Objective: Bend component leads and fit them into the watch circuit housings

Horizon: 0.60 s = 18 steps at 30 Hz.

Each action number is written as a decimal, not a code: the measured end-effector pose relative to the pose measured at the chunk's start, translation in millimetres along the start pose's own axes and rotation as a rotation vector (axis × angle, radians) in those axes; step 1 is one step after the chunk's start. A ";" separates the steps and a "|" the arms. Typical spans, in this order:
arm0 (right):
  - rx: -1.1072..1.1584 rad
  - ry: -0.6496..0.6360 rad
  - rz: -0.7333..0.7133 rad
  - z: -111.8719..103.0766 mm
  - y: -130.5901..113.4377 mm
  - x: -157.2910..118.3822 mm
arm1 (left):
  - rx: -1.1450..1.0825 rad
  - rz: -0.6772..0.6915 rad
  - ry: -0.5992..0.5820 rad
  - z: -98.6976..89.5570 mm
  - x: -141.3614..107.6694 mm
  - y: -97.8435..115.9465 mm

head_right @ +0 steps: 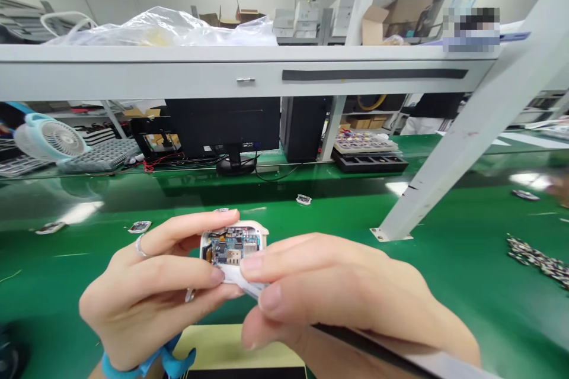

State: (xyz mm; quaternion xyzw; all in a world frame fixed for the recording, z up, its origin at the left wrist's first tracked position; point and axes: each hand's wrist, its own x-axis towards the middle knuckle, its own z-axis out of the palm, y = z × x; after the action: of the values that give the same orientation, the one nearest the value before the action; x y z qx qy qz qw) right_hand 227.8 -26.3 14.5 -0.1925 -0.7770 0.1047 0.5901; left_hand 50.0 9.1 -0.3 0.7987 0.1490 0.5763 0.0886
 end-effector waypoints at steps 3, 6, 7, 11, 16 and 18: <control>-0.031 -0.068 -0.017 -9.4 5.5 -2.7 | -0.015 -0.009 0.013 0.2 1.6 -0.1; -0.015 -0.133 -0.074 -13.2 8.6 -4.9 | -0.033 -0.027 0.023 0.3 2.1 0.9; 0.002 -0.127 -0.067 -11.4 6.8 -5.5 | -0.039 -0.036 0.021 0.3 2.1 1.2; 0.045 0.128 0.200 5.6 -13.4 -6.5 | -0.081 -0.057 0.017 0.6 1.8 1.4; 0.041 0.089 0.278 3.3 -15.2 -6.9 | -0.126 -0.083 0.026 1.0 1.7 0.1; 0.038 -0.091 0.154 -5.4 -5.2 -7.6 | -0.133 -0.087 0.034 0.6 2.1 0.4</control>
State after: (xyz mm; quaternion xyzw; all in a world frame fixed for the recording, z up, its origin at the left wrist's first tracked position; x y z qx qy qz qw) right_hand 233.9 -34.6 11.4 -0.2354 -0.7838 0.1729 0.5481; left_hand 51.2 9.4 1.5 0.7738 0.1463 0.5942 0.1639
